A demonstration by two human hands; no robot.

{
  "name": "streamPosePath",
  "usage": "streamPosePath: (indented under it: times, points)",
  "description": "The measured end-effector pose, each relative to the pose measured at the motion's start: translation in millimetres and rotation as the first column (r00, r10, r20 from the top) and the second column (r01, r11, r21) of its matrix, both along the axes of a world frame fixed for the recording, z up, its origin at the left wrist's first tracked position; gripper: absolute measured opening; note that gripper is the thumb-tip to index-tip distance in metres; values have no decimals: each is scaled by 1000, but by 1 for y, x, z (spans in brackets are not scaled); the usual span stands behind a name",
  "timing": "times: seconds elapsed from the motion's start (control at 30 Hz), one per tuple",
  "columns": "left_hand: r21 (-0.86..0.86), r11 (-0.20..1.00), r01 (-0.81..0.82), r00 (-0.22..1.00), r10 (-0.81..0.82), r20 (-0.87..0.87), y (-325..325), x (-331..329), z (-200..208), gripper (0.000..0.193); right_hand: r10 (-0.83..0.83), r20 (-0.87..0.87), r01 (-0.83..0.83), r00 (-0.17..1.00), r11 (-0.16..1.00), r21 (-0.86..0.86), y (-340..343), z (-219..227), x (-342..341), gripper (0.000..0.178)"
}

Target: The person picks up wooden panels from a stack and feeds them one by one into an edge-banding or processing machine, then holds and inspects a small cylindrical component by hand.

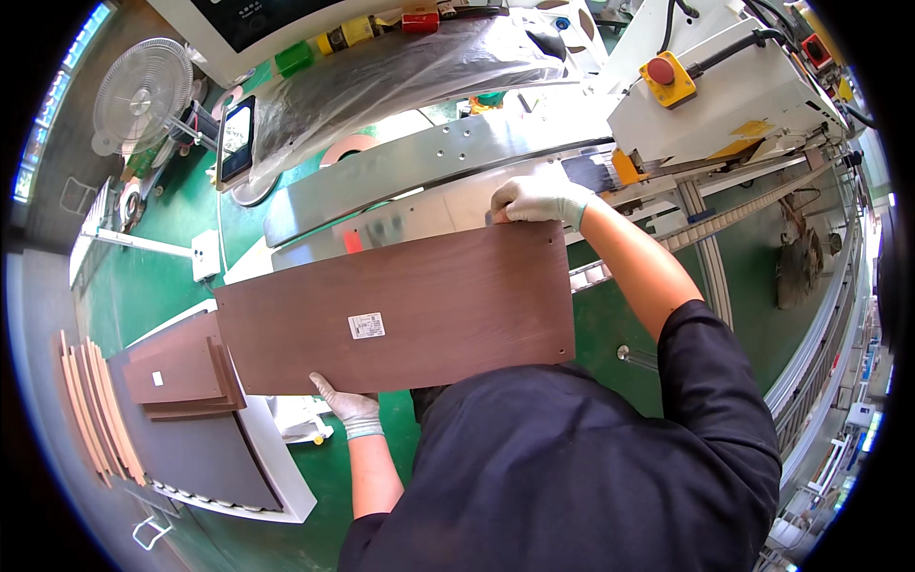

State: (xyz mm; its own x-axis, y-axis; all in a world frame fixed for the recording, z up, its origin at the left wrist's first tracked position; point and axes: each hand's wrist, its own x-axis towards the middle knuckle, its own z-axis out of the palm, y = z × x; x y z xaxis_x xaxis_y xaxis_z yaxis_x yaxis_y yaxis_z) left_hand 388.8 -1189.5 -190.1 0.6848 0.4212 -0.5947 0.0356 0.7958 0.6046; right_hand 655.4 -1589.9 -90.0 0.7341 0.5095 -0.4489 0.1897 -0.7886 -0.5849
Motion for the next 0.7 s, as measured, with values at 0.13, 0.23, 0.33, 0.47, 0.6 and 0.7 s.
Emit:
streamPosePath:
  times: [0.13,0.23,0.33,0.47,0.6,0.7]
  points:
    - [-19,999,-25,998,24,-59,0,-1,5,73,-179,28,178,983,984,21,-7,6,-9,26]
    - [6,1000,-5,998,6,-62,-10,6,19,73,-429,98,385,898,873,300,-29,-22,-19,22]
    - [-7,999,42,999,-42,-18,-1,-2,13,78,-751,-63,621,657,492,610,-31,-22,-35,19]
    - [-42,999,-2,999,-1,-52,-7,3,26,75,-677,439,452,592,729,515,-28,4,-106,11]
    - [-84,996,-14,998,9,-59,-15,11,25,72,-266,607,191,749,964,186,-13,-12,-182,27]
    - [-102,994,36,997,-42,-60,-40,23,29,71,-301,654,389,694,921,11,3,-25,-206,49]
